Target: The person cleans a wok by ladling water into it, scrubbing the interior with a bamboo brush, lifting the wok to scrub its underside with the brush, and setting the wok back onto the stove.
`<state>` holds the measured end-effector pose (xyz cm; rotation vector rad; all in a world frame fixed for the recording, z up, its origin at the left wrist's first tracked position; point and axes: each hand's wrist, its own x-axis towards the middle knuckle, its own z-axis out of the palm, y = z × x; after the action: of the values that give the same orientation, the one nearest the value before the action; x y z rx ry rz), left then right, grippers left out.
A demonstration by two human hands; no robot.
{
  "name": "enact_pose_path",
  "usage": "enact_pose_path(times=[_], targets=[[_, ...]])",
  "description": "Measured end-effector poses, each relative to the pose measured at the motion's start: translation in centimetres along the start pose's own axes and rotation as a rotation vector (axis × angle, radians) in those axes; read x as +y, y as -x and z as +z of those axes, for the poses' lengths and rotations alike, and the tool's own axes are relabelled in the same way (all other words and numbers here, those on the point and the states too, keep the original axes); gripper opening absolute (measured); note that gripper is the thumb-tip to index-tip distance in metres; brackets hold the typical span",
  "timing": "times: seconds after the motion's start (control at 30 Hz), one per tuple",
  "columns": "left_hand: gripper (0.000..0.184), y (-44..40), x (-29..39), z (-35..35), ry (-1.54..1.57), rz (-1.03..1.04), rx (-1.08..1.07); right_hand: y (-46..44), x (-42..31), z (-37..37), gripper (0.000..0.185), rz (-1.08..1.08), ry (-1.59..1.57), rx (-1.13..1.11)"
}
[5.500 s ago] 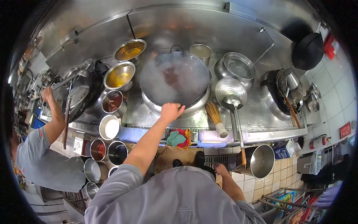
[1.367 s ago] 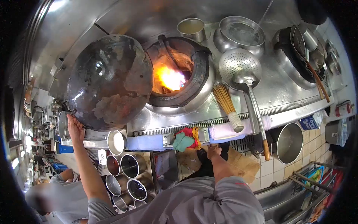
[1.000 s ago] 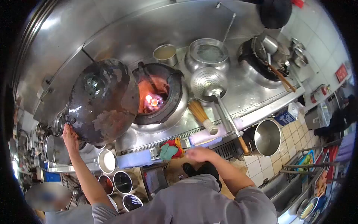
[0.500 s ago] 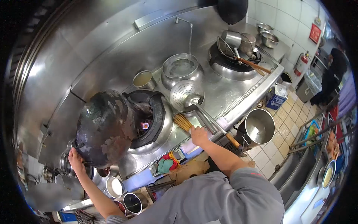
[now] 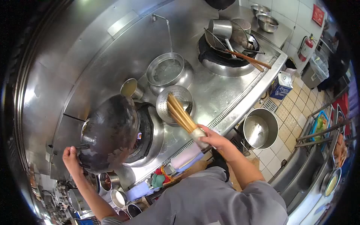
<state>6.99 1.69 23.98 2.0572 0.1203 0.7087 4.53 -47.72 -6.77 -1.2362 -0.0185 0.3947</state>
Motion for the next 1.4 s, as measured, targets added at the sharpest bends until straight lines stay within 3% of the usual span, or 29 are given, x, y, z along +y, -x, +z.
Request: enact_pose_path(times=[0.03,0.13,0.17,0.2,0.27,0.33,0.37,0.4,0.43,0.57,0.63,0.7,0.77,0.83,0.93,1.0,1.1,1.17,1.2,1.3,1.4], targets=[[0.025,-1.0,1.1,0.5,-0.007,-0.024,-0.006,-0.5,-0.9,-1.2,0.074,-0.124,0.316,0.073],[0.026,-3.9,4.8,3.8,-0.024,-0.038,0.009,-4.7,-6.9,-5.2,0.084,-0.099,0.801,0.266],[0.026,-5.0,5.3,5.1,-0.017,-0.056,0.021,-7.5,-8.3,-6.8,0.085,-0.219,0.842,0.273],[0.026,-6.1,5.6,6.3,-0.008,-0.073,0.037,-10.5,-10.4,-7.8,0.081,-0.274,0.929,0.317],[0.025,-7.6,7.3,9.0,0.042,-0.117,-0.020,-15.9,-16.7,-6.7,0.076,-0.116,1.198,0.328],[0.024,-9.0,8.9,12.3,0.029,-0.190,-0.055,-21.9,-20.3,-5.7,0.063,-0.140,1.291,0.306],[0.024,-10.0,8.8,13.4,0.029,-0.222,-0.108,-24.7,-20.9,-5.5,0.063,-0.173,1.278,0.284],[0.026,-9.5,10.7,16.3,-0.005,-0.237,-0.026,-28.0,-20.6,-5.6,0.053,-0.136,1.321,0.288],[0.028,-10.5,10.1,17.2,0.019,-0.247,-0.118,-31.0,-19.8,-5.9,0.045,-0.097,1.367,0.298],[0.031,-13.4,9.3,20.8,-0.061,-0.247,-0.197,-37.8,-14.6,-6.6,0.036,-0.012,1.401,0.352],[0.032,-15.6,7.8,21.7,-0.135,-0.205,-0.172,-37.8,-15.3,-7.2,0.037,0.217,1.160,0.192],[0.033,-17.3,4.8,22.3,-0.196,-0.177,-0.171,-34.9,-16.1,-7.9,0.045,0.196,1.010,0.171],[0.034,-19.5,1.8,22.2,-0.256,-0.061,-0.100,-29.9,-18.5,-7.0,0.050,-0.218,0.870,0.228],[0.036,-18.1,4.2,22.4,-0.300,-0.086,-0.100,-27.1,-20.8,-6.2,0.058,-0.482,0.854,0.244],[0.034,-18.0,4.2,21.8,-0.236,-0.116,-0.147,-23.4,-25.0,-2.7,0.059,-0.556,0.830,0.202],[0.033,-17.8,4.2,21.9,-0.201,-0.097,-0.144,-22.9,-25.1,-0.7,0.061,-0.740,0.751,0.187],[0.033,-16.9,3.6,20.6,-0.218,-0.051,-0.130,-28.1,-16.2,-2.6,0.060,-0.565,0.799,0.103],[0.034,-16.7,1.4,18.7,-0.246,-0.015,-0.082,-26.0,-19.3,-5.5,0.057,-0.152,1.196,-0.058],[0.034,-16.4,1.1,18.4,-0.275,0.014,-0.050,-25.7,-19.5,-5.8,0.057,-0.144,1.192,-0.054],[0.035,-15.9,0.6,17.4,-0.232,-0.007,-0.063,-25.5,-23.2,-6.0,0.056,-0.554,1.061,0.122],[0.032,-15.4,0.7,17.9,-0.198,-0.016,-0.091,-24.4,-24.5,-1.7,0.057,-0.572,1.053,0.001]])
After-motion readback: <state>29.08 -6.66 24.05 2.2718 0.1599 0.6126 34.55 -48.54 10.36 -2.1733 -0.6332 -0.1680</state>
